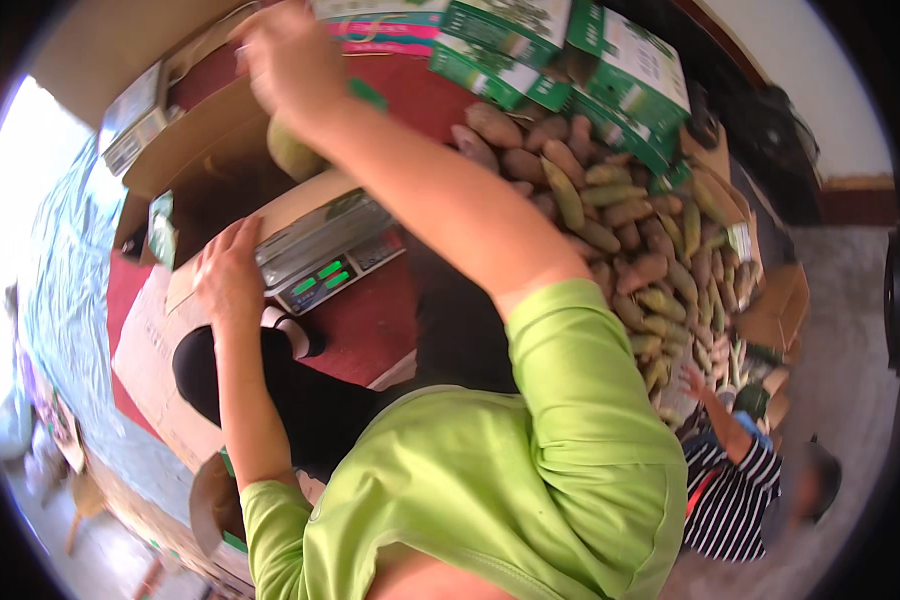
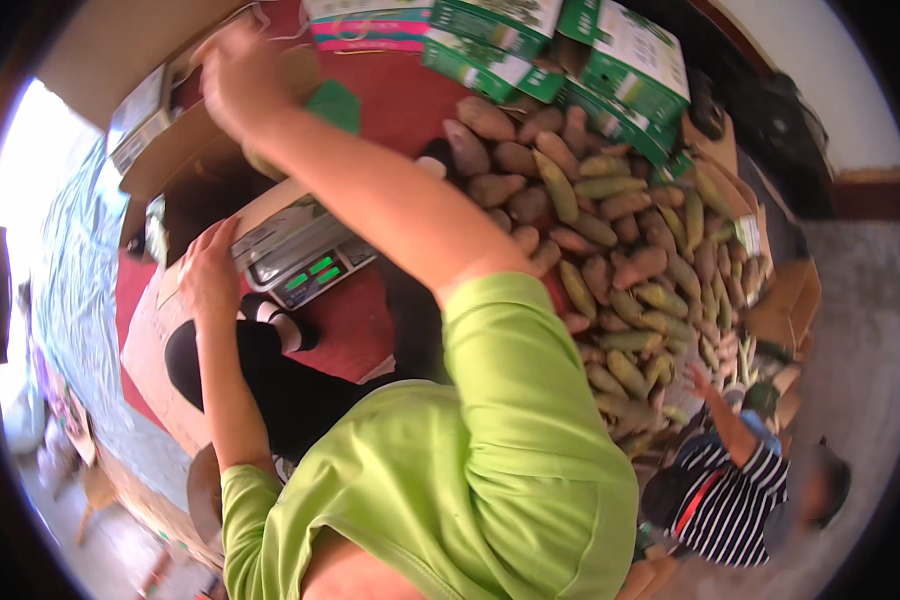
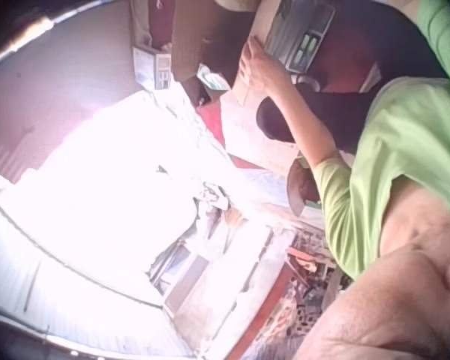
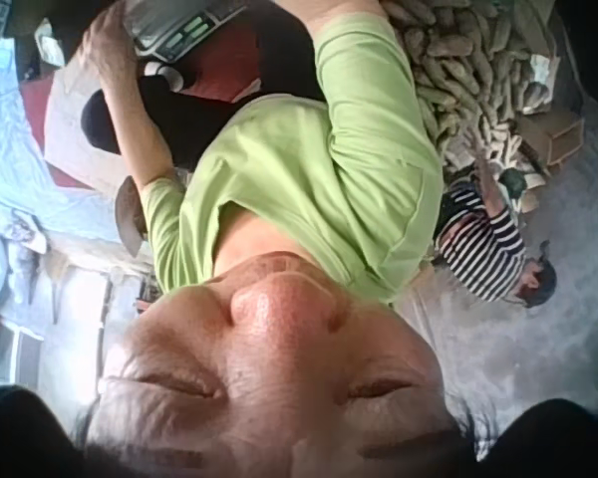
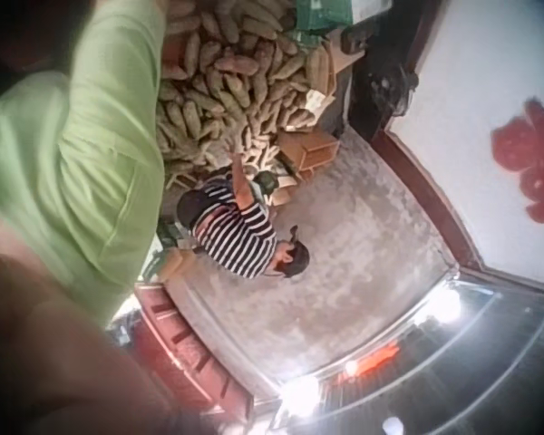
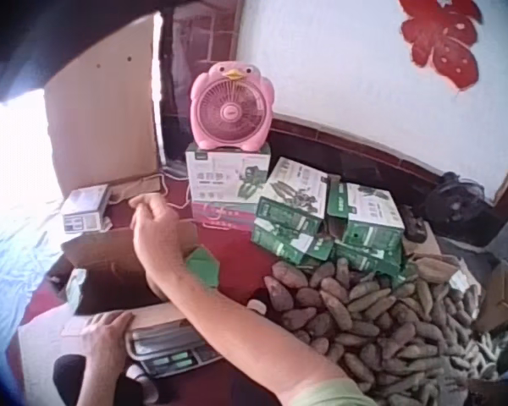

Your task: Pack produce from a pile into cardboard boxes and weigh them on a digital scale.

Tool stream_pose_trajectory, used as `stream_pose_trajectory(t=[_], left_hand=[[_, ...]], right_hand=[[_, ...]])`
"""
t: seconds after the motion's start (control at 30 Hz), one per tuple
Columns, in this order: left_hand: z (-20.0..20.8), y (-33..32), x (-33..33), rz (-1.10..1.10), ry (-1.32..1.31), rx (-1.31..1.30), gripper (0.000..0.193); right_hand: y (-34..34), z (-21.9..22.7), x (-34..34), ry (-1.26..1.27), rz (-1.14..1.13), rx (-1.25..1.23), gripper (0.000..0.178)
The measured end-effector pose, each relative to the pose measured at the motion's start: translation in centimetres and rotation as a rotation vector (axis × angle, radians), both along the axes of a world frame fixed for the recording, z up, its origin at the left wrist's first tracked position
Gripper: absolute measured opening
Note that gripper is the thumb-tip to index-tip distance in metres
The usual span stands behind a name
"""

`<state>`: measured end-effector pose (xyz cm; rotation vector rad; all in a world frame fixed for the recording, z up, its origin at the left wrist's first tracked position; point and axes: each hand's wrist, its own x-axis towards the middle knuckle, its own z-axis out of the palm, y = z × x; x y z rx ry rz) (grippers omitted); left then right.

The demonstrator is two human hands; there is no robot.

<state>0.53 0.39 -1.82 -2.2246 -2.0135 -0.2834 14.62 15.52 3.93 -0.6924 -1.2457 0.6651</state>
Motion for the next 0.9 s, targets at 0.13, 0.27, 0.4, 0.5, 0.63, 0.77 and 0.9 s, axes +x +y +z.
stream_pose_trajectory(t=[0.13, 0.27, 0.4, 0.5, 0.63, 0.77, 0.9], left_hand=[[0.4, 0.1, 1.0, 0.048, -0.024, -0.048, 0.034], [-0.1, 0.3, 1.2, 0.044, 0.009, -0.070, 0.034], [-0.2, -0.1, 0.8, 0.056, 0.004, -0.069, 0.028], [-0.5, -0.2, 0.2, 0.037, 0.015, -0.049, 0.029], [-0.8, -0.1, 0.7, -0.022, 0.023, 0.023, 0.031], [-1.0, 0.2, 0.5, -0.011, 0.010, 0.015, 0.032], [-1.1, 0.0, -0.2, -0.014, 0.041, 0.061, 0.034]], right_hand=[[-0.7, -3.1, -1.6, -0.410, 0.067, -0.138, 0.013], [-2.6, -2.8, 1.1, -0.485, 0.131, -0.142, 0.015], [-4.7, -1.7, 7.9, -0.418, 0.056, -0.077, 0.015], [-6.9, -4.6, 14.9, -0.273, 0.046, -0.279, 0.016], [-12.3, -14.4, 24.9, -0.175, -0.194, -0.626, 0.018], [-23.0, -28.7, 35.2, -0.523, -0.493, -0.998, 0.021], [-35.6, -37.1, 41.4, -0.904, -0.632, -1.355, 0.016]])
